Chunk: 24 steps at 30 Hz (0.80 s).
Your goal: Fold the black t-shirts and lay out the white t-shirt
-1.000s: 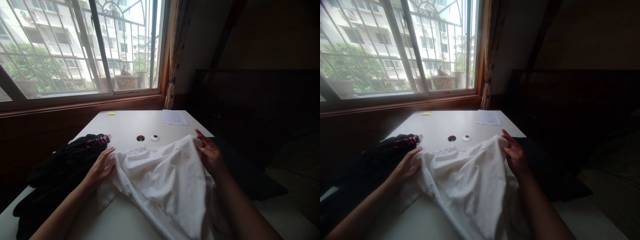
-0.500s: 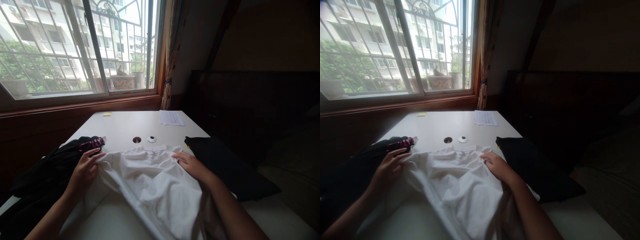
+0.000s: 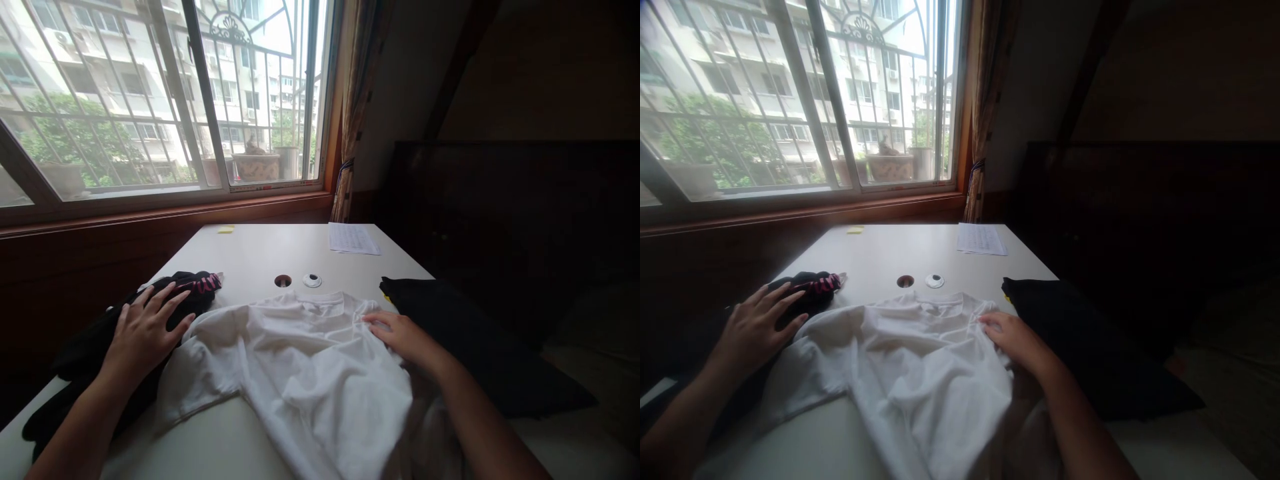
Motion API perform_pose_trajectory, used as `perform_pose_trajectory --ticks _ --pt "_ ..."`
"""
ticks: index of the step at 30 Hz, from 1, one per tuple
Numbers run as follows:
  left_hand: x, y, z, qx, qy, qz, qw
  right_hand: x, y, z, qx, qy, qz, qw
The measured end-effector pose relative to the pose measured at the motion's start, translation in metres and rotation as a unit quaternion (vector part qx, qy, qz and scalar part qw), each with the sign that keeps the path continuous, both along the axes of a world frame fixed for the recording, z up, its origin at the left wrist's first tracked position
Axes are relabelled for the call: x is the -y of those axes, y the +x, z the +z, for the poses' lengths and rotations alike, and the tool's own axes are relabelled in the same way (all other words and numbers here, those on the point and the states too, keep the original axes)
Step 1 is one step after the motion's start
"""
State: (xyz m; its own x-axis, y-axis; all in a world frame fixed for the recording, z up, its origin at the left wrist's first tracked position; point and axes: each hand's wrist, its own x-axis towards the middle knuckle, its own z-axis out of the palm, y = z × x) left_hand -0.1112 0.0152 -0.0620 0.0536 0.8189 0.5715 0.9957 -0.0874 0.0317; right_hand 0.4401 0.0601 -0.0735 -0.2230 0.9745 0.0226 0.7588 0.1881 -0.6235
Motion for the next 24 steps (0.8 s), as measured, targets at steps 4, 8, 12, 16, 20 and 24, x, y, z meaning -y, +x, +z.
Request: perform_pose_trajectory --ticks 4,8,12,16,20,24 --pt "-0.004 -0.018 -0.021 -0.035 -0.078 0.049 0.995 -0.002 0.004 -0.001 0.004 0.004 -0.002 1.000" --pt "-0.009 -0.044 -0.025 -0.023 -0.098 0.044 0.994 -0.002 0.008 -0.002 -0.002 0.012 0.010 1.000" --pt "-0.010 -0.061 -0.025 0.003 -0.103 0.050 0.993 -0.003 0.019 0.003 0.024 0.037 -0.019 0.999" --pt "-0.005 -0.058 -0.025 0.012 -0.088 0.053 0.995 -0.003 0.039 0.014 0.047 0.092 -0.125 0.987" --pt "0.000 -0.039 -0.015 0.009 -0.056 0.040 0.998 0.001 0.059 0.024 0.044 0.046 -0.219 0.974" --pt "-0.001 -0.011 -0.005 0.006 0.031 -0.026 0.999 0.011 0.072 0.026 0.046 -0.033 -0.229 0.972"
